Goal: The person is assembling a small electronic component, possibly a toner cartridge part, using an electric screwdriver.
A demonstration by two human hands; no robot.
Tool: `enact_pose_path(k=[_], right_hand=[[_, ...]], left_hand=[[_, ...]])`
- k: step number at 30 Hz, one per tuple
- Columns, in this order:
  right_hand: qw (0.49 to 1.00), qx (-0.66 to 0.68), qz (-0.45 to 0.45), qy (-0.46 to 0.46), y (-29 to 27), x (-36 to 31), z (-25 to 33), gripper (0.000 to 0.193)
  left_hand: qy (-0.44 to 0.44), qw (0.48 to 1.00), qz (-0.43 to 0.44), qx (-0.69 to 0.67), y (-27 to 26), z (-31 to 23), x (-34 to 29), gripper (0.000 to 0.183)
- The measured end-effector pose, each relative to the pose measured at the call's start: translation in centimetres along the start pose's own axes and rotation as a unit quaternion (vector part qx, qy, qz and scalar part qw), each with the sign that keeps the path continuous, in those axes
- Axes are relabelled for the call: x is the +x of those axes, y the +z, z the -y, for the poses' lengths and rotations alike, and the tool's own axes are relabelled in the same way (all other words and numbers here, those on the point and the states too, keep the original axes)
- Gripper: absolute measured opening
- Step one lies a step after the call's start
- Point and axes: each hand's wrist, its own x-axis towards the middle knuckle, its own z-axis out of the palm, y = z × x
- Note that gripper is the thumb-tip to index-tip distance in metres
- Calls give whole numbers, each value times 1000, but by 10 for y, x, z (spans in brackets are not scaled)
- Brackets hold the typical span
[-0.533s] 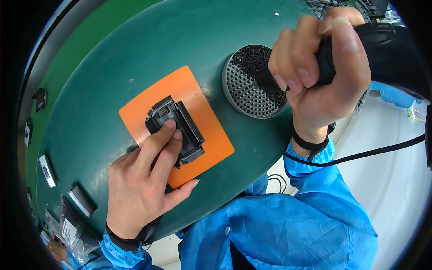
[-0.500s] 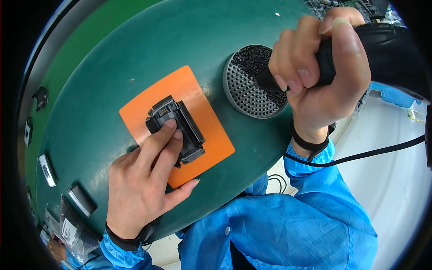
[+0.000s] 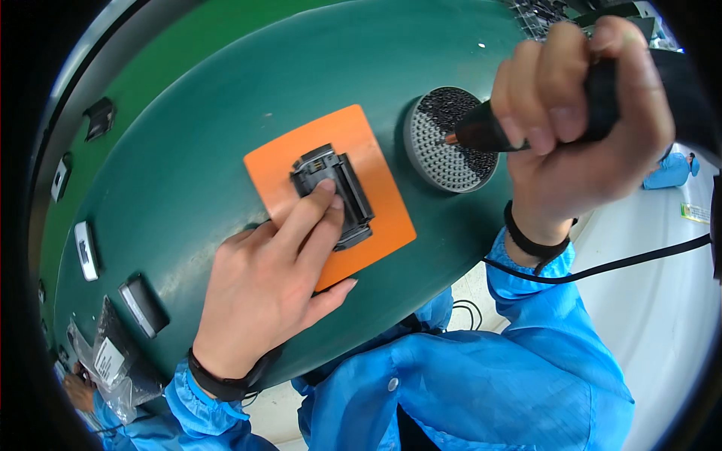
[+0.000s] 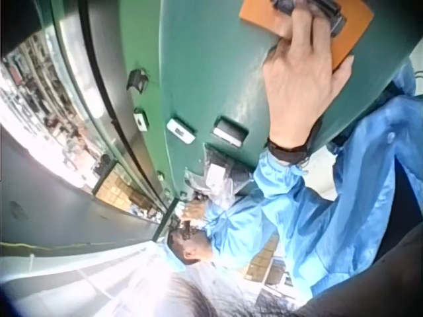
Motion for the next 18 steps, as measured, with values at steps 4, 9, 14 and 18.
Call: enact_pose_path(k=[4,9,14,18], right_hand=[[998,37,43,5,33,23,-4,28],[996,77,34,-13,72,9,-47,28],[990,55,122,-39,72,16,-45,29],[988,66,138,-34,66,13,-47,31]], left_hand=[[-10,999,23,32,-3,-6,-4,77],[-14,999,31,19,-1,-5,-7,75],[-5,1000,13,-7,-1,-3,-9,73],[-6,1000,18,-10,-2,-2,-9,68]])
